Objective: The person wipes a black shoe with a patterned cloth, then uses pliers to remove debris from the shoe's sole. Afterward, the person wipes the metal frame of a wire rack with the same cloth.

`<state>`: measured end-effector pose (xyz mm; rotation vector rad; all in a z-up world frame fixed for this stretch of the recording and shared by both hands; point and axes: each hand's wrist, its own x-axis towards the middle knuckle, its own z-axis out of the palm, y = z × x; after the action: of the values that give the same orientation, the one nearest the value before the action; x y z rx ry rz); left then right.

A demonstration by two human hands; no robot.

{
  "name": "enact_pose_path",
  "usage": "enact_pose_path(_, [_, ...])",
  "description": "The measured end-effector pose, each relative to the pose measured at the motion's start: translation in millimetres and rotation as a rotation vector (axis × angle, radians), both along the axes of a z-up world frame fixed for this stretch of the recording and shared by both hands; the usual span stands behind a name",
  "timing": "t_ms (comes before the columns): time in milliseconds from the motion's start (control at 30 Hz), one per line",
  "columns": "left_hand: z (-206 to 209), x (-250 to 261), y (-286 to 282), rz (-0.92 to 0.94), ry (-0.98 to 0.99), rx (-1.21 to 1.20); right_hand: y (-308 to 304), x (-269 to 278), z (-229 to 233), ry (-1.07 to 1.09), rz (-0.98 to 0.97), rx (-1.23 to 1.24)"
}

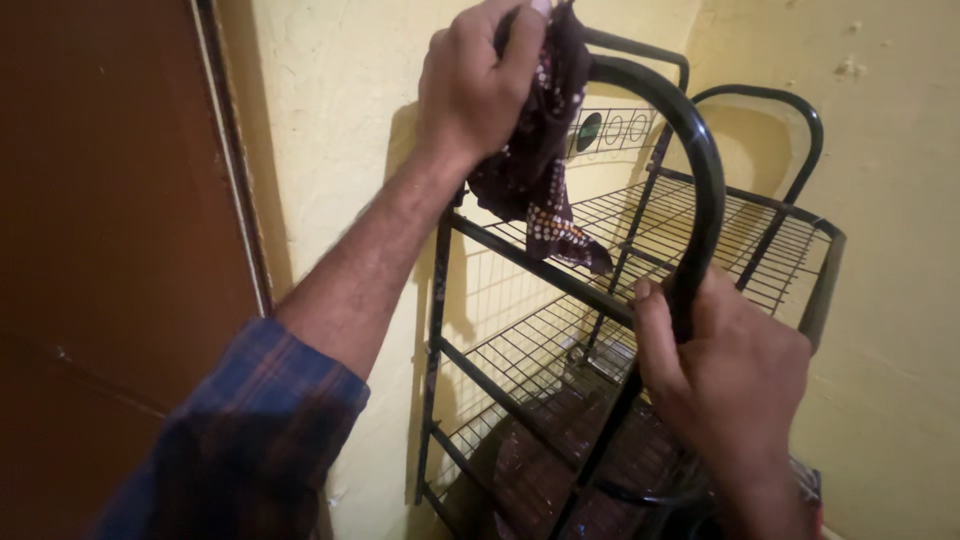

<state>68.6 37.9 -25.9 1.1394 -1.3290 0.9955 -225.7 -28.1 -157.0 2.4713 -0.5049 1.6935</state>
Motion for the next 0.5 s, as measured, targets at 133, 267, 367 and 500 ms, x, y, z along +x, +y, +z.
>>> enact_pose_path(133, [0, -8, -10, 0.018, 0.0, -0.049, -1, 6, 4, 0.068, -0.118, 0.14])
enact_pose_path(267, [-4, -35, -28, 0.072, -0.245, -0.248, -6, 8, 1, -0.057, -0.011, 0.052])
enact_pose_path(367, [-3, -72, -34, 0.076, -0.413, -0.36, -13, 9, 1, -0.039, -0.029, 0.049])
enact_pose_path(500, [-5, -124, -32, 0.095, -0.529, -0.251, -20, 9, -4, -0.026, -0.02, 0.051])
